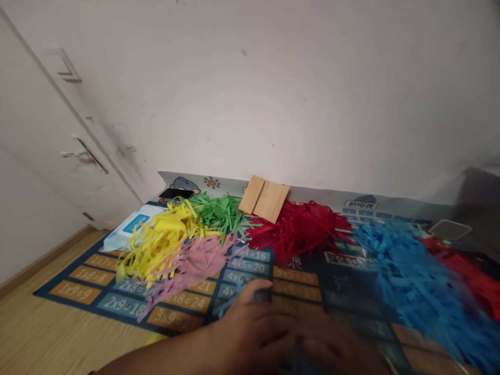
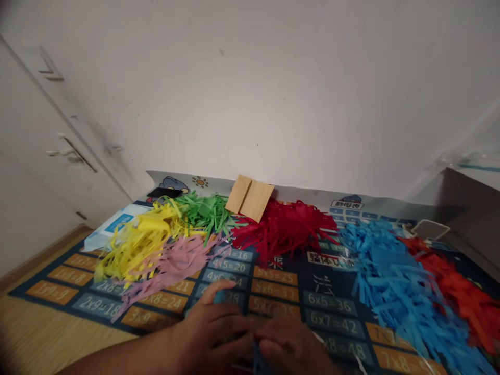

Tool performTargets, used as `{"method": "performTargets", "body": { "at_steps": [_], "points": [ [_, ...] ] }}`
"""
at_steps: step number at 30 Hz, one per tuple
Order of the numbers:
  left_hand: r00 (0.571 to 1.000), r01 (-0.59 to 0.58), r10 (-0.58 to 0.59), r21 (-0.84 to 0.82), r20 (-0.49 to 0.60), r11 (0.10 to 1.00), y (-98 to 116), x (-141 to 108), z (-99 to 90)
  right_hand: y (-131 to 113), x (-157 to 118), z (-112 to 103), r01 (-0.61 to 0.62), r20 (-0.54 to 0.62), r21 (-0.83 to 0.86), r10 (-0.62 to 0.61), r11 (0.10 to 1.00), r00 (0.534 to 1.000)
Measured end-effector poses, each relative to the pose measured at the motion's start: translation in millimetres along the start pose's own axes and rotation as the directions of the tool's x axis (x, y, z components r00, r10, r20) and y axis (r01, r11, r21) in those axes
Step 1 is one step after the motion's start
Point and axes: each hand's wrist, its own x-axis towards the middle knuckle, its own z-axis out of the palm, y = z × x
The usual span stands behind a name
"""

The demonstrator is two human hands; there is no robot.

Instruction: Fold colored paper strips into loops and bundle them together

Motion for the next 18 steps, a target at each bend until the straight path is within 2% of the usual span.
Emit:
{"method": "performTargets", "body": {
  "at_steps": [1, 2, 3, 5, 6, 8, 9, 11, 12, 14, 16, 18],
  "points": [
    [0.999, 0.010, -0.010, -0.022, -0.040, 1.000, 4, 1, -2.5, -4, -1, 0, -0.106, 0.036, 0.240, 0.100, 0.965, 0.994],
    [0.996, 0.018, -0.022, -0.046, -0.089, 0.999, 6, 2, -2.6, -7, -2, 0, -0.204, 0.071, 0.426, 0.192, 0.882, 0.979],
    [0.987, 0.028, -0.038, -0.070, -0.158, 0.997, 7, 2, -0.5, -9, -2, 1, -0.269, 0.093, 0.538, 0.261, 0.799, 0.961],
    [0.957, 0.061, -0.090, -0.113, -0.276, 0.992, 7, 2, 9.2, -11, 0, 7, -0.279, 0.051, 0.673, 0.334, 0.685, 0.941],
    [0.939, 0.091, -0.133, -0.145, -0.318, 0.985, 7, 2, 16.0, -12, 1, 12, -0.234, -0.009, 0.705, 0.338, 0.669, 0.941],
    [0.906, 0.164, -0.235, -0.220, -0.352, 0.962, 8, 0, 31.2, -11, 3, 23, -0.098, -0.200, 0.708, 0.331, 0.699, 0.922],
    [0.893, 0.197, -0.281, -0.255, -0.351, 0.947, 9, 0, 38.6, -11, 4, 28, -0.042, -0.300, 0.688, 0.337, 0.725, 0.892],
    [0.859, 0.271, -0.382, -0.330, -0.342, 0.904, 12, 1, 50.9, -10, 7, 38, 0.017, -0.461, 0.652, 0.379, 0.758, 0.802],
    [0.838, 0.305, -0.429, -0.364, -0.336, 0.880, 13, 3, 55.0, -9, 8, 41, 0.028, -0.508, 0.651, 0.409, 0.758, 0.758],
    [0.814, 0.337, -0.487, -0.425, -0.317, 0.840, 16, 6, 59.1, -7, 9, 45, 0.042, -0.536, 0.681, 0.458, 0.731, 0.709],
    [0.806, 0.340, -0.506, -0.459, -0.307, 0.821, 17, 10, 58.5, -3, 10, 45, 0.069, -0.548, 0.689, 0.457, 0.721, 0.701],
    [0.809, 0.329, -0.496, -0.458, -0.314, 0.826, 15, 14, 55.5, 0, 10, 42, 0.116, -0.595, 0.653, 0.413, 0.749, 0.690]
  ]
}}
